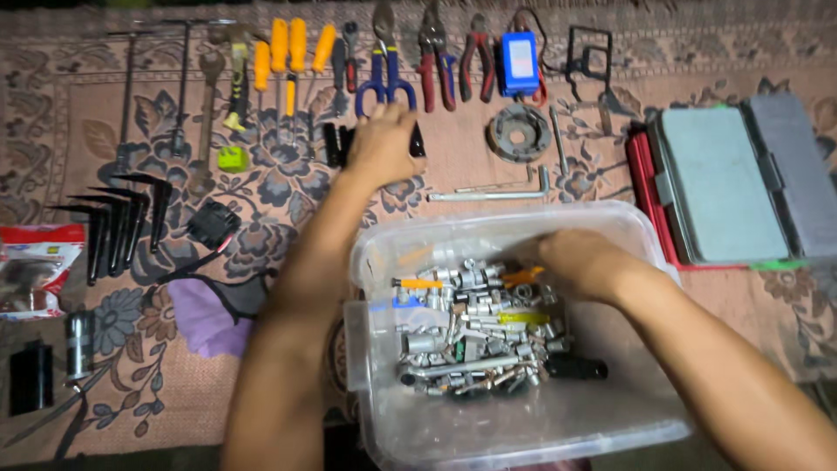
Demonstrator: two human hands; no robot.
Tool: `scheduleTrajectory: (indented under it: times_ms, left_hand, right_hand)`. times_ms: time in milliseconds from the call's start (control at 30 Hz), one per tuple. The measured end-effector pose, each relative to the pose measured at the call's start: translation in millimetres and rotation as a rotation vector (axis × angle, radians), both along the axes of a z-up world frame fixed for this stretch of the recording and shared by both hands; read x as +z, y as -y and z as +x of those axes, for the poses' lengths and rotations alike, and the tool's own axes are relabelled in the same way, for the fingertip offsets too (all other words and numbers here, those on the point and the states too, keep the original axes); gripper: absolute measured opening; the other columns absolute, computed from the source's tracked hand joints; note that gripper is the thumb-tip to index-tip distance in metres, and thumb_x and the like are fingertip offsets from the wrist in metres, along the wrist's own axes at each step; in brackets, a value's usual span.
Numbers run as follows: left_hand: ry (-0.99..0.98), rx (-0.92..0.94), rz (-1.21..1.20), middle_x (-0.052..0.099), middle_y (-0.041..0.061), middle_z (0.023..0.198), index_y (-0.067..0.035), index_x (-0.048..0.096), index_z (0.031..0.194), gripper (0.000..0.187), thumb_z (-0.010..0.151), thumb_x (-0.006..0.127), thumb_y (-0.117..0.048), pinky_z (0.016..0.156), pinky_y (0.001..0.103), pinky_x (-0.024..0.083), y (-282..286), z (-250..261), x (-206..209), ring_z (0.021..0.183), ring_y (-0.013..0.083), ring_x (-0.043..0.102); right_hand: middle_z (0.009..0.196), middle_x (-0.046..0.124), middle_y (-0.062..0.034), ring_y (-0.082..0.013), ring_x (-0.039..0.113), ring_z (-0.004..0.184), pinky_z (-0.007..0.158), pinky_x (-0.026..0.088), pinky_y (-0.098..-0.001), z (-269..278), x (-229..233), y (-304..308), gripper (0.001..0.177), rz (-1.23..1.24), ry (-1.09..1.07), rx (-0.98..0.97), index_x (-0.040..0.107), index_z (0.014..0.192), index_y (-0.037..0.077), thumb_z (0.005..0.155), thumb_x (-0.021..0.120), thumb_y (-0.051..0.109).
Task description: The person sorts small metal parts and tools from a clear plastic container onto a patterned tablecloth. They arrange hex keys, sockets, and other hardware in rows, then open a light-blue tool case and place it aside. The person continues to pick and place items from the container onto the table.
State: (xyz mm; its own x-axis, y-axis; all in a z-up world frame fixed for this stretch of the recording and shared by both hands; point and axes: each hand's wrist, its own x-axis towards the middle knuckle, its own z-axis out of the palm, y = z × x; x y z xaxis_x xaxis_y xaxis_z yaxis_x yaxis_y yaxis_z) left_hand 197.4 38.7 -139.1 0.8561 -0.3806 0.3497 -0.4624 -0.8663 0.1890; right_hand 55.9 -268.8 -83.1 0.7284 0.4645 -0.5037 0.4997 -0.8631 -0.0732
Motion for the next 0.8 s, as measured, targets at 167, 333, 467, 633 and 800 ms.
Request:
scheduleTrajectory:
  times_ms: [167,333,467,633,800]
  left_hand:
    - [0.122,-0.086,-0.219,0.063,0.016,0.126,-0.006,0.067,0.126,0.056,0.079,0.083,-0.032,0.099,0.048,0.047,1.8,-33.0,67.5,0.118,0.0356,0.059]
    - [0.131,-0.302,-0.323,0.07,0.017,0.115,-0.008,0.068,0.119,0.032,0.092,0.075,-0.023,0.086,0.044,0.056,20.4,-108.3,105.2,0.098,0.0349,0.07]
    - [-0.032,-0.515,-0.365,0.072,0.014,0.106,-0.009,0.07,0.114,0.028,0.089,0.071,-0.021,0.082,0.044,0.057,34.6,-164.1,105.4,0.092,0.0348,0.071]
    - [-0.022,-0.481,-0.129,0.071,0.012,0.085,-0.009,0.071,0.094,0.019,0.085,0.072,-0.025,0.074,0.048,0.055,39.1,-175.0,99.8,0.08,0.035,0.07]
    - [-0.025,-0.472,-0.132,0.072,0.012,0.085,-0.008,0.07,0.089,0.019,0.086,0.071,-0.026,0.072,0.048,0.055,39.5,-173.2,94.0,0.077,0.0349,0.071]
  right_hand:
    - [0.089,0.076,-0.0137,-0.0322,0.075,0.083,0.074,0.061,-0.0442,-7.4,-33.6,-11.3,0.023,-0.074,0.267,0.129,0.076,0.104,0.016,0.088,0.06,0.011]
    - [0.081,0.076,-0.0079,-0.0262,0.076,0.076,0.07,0.062,-0.0412,-11.0,-50.5,-20.7,0.02,-0.214,0.285,0.27,0.078,0.078,0.018,0.087,0.061,0.016]
    - [0.082,0.076,-0.0093,-0.0256,0.077,0.075,0.069,0.062,-0.0412,-10.9,-68.3,-22.2,0.02,-0.248,0.29,0.298,0.077,0.079,0.018,0.089,0.059,0.015]
    - [0.085,0.076,-0.0124,-0.0314,0.076,0.08,0.074,0.061,-0.0449,-0.5,-64.9,-22.8,0.018,-0.123,0.25,0.212,0.078,0.079,0.015,0.085,0.061,0.015]
    - [0.097,0.075,-0.0126,-0.0298,0.075,0.091,0.082,0.06,-0.044,-7.1,-29.1,-34.7,0.021,-0.252,0.155,0.164,0.072,0.104,0.018,0.086,0.065,0.025]
